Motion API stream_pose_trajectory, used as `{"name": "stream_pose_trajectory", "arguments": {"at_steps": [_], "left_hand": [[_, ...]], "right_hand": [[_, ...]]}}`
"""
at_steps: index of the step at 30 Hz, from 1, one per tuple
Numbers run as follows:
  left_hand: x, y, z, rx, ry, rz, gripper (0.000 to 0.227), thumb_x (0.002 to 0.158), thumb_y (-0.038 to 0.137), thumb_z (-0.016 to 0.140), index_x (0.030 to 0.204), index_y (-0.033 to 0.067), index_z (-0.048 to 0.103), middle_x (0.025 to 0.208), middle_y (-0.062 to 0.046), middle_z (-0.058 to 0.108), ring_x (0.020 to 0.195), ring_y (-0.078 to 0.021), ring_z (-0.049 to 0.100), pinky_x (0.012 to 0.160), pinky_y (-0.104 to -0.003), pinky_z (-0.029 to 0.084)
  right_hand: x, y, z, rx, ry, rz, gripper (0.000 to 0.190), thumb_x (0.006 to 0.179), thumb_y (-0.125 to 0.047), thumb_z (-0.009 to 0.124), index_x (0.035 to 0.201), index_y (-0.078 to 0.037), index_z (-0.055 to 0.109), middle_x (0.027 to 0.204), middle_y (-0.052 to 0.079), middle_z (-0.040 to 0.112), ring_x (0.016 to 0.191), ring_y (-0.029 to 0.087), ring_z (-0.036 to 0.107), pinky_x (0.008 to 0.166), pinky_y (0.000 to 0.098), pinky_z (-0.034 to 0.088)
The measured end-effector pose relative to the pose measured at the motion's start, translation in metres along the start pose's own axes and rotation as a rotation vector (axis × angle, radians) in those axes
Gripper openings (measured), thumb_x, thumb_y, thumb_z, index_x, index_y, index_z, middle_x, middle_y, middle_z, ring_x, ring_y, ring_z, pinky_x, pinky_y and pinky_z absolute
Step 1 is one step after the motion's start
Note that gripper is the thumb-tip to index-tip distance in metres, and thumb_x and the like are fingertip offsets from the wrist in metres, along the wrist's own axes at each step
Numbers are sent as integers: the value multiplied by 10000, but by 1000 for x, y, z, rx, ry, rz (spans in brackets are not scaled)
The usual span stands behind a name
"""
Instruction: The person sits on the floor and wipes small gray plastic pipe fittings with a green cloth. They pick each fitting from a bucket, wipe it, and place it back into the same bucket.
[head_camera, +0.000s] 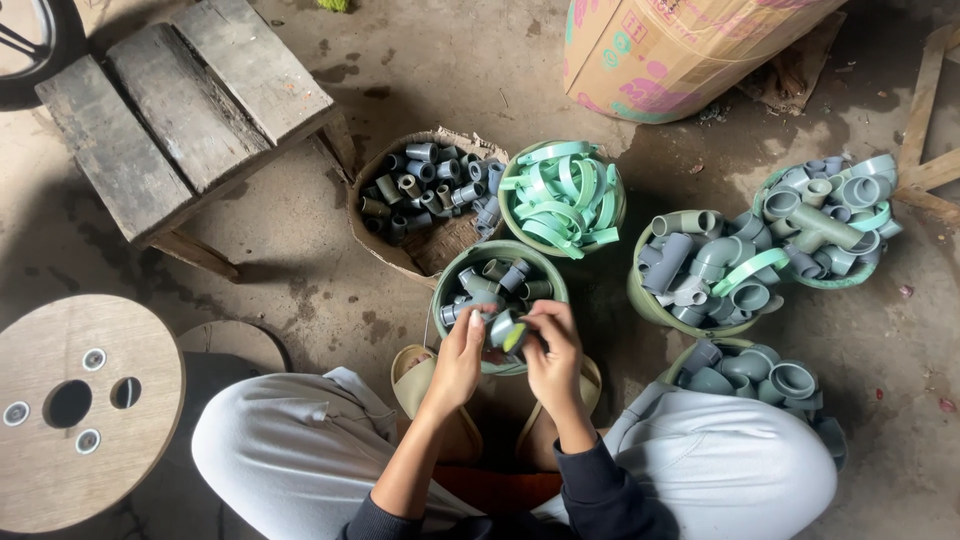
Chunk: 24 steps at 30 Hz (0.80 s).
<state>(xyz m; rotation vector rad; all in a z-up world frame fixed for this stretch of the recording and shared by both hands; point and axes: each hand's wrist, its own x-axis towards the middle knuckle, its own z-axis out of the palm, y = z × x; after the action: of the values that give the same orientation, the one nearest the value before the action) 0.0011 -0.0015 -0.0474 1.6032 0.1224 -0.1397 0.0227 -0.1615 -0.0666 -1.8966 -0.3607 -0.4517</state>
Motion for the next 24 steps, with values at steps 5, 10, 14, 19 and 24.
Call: {"name": "stream_pose_trajectory", "arguments": {"at_steps": [5,10,14,19,24], "left_hand": [[14,-41,14,-390,157,1,200,1022,198,624,972,11,676,725,-61,672,597,-164,705,614,-309,619],[7,-36,9,-298,251,280,161,980,35,650,1096,-68,606,793,-136,677,654,-185,697,701,-357,591],[0,-25,9,12,257,450,163,964,87,667,1078,-22,624,989,-187,695,964,-323,730,889,-416,551],[0,-28,8,305,252,706,259,908,123,723,1136,16,660,1070,-132,688,962,-328,729,856,-398,587],[0,-3,11,311,288,804,301,870,110,759,1141,18,666,1084,-136,684,1007,-330,701,897,-403,570]], "right_hand": [[3,9,-2,12,98,2,16,913,-76,704,902,-75,716,1093,55,601,896,226,620,867,376,514],[11,-8,-5,91,-124,-62,165,855,-195,780,859,-47,708,1304,83,620,917,219,588,858,343,497],[17,-21,-18,61,-200,-59,238,861,-240,782,766,-47,682,1331,77,639,933,203,575,846,312,475],[15,-20,-22,319,-240,148,260,936,-234,692,750,-53,686,1303,85,675,952,168,551,905,314,432],[12,-12,-15,339,-113,99,195,946,-140,684,783,-48,630,1230,84,664,914,164,542,837,293,456]]}}
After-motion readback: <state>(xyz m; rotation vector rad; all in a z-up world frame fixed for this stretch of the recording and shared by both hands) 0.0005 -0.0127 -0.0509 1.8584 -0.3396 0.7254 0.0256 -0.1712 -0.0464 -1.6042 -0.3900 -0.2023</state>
